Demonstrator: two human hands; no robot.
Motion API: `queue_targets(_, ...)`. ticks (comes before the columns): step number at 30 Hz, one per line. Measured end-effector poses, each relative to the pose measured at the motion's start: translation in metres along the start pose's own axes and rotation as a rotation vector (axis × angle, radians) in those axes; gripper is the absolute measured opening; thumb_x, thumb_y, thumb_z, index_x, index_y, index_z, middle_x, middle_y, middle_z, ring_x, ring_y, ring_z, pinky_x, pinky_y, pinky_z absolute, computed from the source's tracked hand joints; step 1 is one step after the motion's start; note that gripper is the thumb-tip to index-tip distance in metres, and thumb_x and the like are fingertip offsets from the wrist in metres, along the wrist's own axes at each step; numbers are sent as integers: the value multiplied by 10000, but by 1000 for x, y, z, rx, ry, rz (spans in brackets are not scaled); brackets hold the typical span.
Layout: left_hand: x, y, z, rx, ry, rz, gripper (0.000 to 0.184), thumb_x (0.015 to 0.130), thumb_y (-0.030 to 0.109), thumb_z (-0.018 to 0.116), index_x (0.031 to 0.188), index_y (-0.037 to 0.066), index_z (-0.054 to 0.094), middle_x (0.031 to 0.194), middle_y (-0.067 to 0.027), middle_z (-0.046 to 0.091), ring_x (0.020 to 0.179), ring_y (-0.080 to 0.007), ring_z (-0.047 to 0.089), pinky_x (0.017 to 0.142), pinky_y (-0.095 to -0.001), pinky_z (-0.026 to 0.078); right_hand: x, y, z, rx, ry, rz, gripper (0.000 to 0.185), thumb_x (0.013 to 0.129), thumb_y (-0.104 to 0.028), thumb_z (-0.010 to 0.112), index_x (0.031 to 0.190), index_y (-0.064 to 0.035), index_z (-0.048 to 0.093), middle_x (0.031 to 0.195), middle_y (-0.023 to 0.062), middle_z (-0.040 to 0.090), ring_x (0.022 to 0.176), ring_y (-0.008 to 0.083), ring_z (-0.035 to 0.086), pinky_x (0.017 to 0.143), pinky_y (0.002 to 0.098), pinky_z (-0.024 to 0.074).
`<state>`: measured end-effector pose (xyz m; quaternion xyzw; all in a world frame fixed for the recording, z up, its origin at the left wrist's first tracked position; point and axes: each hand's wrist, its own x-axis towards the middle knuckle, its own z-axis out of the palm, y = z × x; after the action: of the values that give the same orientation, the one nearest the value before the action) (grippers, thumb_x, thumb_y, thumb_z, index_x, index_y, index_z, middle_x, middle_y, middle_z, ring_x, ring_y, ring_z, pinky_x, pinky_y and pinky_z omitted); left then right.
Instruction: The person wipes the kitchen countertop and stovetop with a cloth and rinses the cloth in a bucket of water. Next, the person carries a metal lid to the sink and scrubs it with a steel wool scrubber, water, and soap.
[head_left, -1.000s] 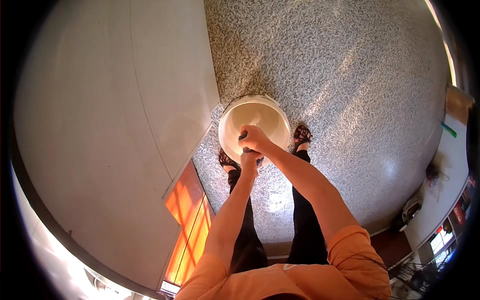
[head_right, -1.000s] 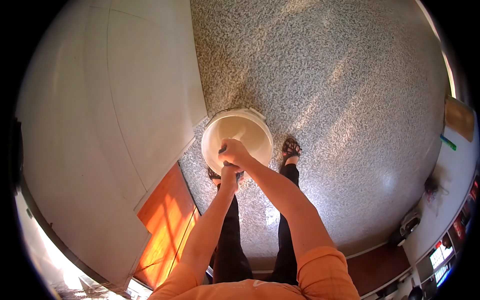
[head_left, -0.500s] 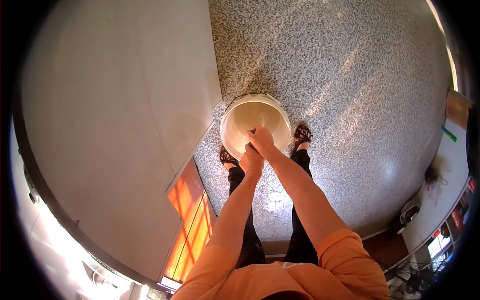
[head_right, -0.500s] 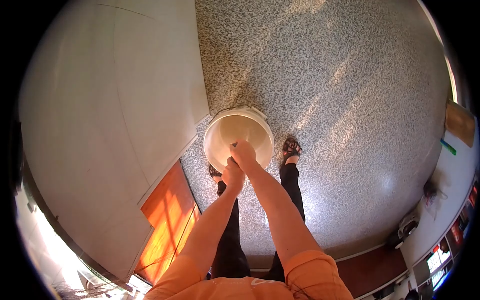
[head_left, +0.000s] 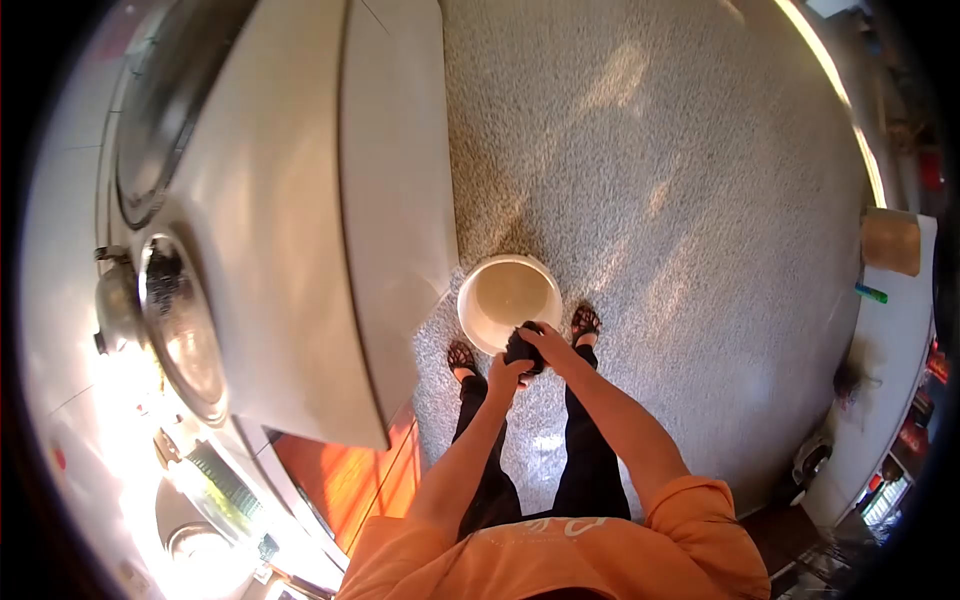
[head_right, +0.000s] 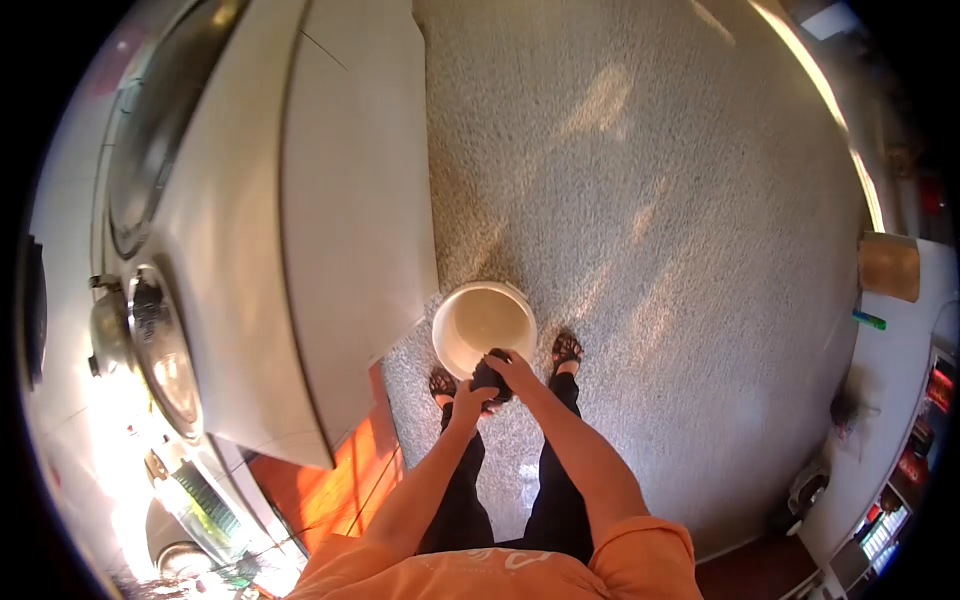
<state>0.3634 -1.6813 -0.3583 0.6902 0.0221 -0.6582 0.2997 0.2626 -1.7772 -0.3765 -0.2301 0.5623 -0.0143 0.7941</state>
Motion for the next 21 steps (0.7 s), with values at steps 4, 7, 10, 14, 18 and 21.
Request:
queue_targets(4,-92,60,-7,-511,-323,-52,351,711,78,506,1052,1,481,909,-119,578,731,-239,623,540,-279,480,-70,-42,-38,88,-233,-138,569,719,-134,651,1228,-28,422,1040,78,557,882,152,547,764,272,440)
queue_targets(7,-142,96,-2,-465,-297,193,381,699,61,504,1075,7,479,905,-111,580,710,-232,612,525,-283,467,-141,-94,-50,278,-241,-283,622,718,-133,644,1276,-116,368,1095,109,515,966,243,512,780,392,452)
queue_targets(10,-194,147,16,-431,-206,453,502,671,58,515,1162,24,416,802,-128,572,559,-219,568,466,-283,454,-164,-108,-60,743,104,-521,539,773,-234,595,1244,-112,363,1115,130,467,974,331,487,788,420,450)
queue_targets(14,-253,202,27,-270,-226,658,508,684,57,534,1178,31,415,779,-108,565,551,-181,552,486,-272,453,-271,-151,0,308,-296,-336,439,867,-380,469,1130,-28,467,1082,144,536,980,239,515,837,378,437)
queue_targets(18,-305,218,35,-197,-322,849,471,714,76,585,1161,32,441,780,-53,564,574,-136,549,502,-263,456,-331,-183,61,309,-433,-559,422,867,-362,482,1118,-23,473,1035,115,563,867,213,569,786,335,467)
queue_targets(21,-319,223,22,-80,-301,785,213,766,120,550,962,37,557,766,-29,550,634,-115,531,578,-235,465,-340,-201,72,103,-34,-843,243,816,-152,570,1028,-40,532,861,22,580,777,124,567,678,274,483)
